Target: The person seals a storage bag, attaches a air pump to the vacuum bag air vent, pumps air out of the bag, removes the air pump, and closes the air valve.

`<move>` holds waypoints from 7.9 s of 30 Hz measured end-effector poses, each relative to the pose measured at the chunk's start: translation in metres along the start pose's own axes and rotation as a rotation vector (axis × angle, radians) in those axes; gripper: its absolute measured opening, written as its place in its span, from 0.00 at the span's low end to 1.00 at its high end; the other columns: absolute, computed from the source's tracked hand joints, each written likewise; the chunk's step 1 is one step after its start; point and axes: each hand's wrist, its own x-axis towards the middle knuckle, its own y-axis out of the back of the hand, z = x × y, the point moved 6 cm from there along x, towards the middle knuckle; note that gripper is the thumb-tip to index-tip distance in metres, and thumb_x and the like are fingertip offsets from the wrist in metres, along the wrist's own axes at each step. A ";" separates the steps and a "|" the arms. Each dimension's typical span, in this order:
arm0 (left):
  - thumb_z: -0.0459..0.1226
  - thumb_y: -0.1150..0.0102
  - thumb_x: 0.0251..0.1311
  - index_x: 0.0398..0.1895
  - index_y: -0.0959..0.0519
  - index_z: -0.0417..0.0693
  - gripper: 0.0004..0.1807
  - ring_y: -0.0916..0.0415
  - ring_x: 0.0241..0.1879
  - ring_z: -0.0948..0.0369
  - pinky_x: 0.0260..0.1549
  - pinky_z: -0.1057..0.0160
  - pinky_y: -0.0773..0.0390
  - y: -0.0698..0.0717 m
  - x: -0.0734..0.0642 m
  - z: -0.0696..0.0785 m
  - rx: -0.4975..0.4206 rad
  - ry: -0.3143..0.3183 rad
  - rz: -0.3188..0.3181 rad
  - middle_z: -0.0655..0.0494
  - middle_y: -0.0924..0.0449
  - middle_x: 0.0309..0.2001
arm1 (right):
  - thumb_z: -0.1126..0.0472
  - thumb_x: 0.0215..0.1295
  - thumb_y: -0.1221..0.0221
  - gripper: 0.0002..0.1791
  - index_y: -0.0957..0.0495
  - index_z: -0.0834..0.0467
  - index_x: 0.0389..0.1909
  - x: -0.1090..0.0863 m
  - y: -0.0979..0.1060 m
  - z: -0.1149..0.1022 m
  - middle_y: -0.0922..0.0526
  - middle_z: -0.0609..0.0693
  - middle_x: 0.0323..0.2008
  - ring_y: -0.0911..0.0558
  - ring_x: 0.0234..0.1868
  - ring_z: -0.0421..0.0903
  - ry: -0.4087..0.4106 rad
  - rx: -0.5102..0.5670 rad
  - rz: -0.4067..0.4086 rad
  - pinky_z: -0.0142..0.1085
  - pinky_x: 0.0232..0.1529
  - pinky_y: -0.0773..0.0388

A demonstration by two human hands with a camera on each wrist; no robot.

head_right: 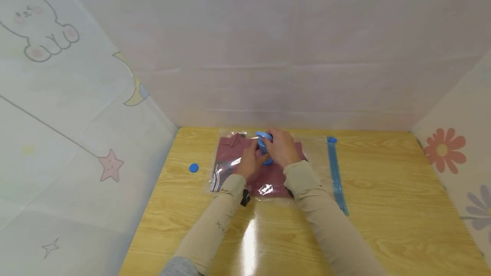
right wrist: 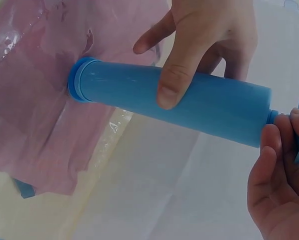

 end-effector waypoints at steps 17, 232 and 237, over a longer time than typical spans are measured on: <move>0.47 0.38 0.61 0.65 0.33 0.54 0.30 0.23 0.58 0.54 0.58 0.56 0.25 -0.001 0.005 -0.004 -0.008 0.028 -0.048 0.50 0.20 0.57 | 0.57 0.69 0.44 0.13 0.22 0.64 0.42 0.002 0.001 -0.002 0.15 0.60 0.36 0.17 0.35 0.54 -0.014 -0.013 -0.041 0.46 0.37 0.20; 0.46 0.35 0.58 0.62 0.31 0.48 0.30 0.17 0.48 0.50 0.47 0.52 0.18 -0.008 0.004 -0.006 0.129 0.024 0.052 0.46 0.16 0.50 | 0.66 0.61 0.37 0.07 0.17 0.68 0.36 -0.019 0.107 -0.103 0.16 0.59 0.29 0.20 0.28 0.49 0.367 0.135 0.447 0.28 0.33 0.30; 0.46 0.35 0.59 0.62 0.31 0.47 0.30 0.17 0.48 0.50 0.47 0.52 0.18 -0.009 0.004 -0.006 0.134 0.030 0.046 0.46 0.16 0.50 | 0.65 0.62 0.36 0.08 0.17 0.68 0.35 -0.019 0.106 -0.103 0.17 0.58 0.29 0.21 0.28 0.48 0.370 0.131 0.450 0.28 0.33 0.29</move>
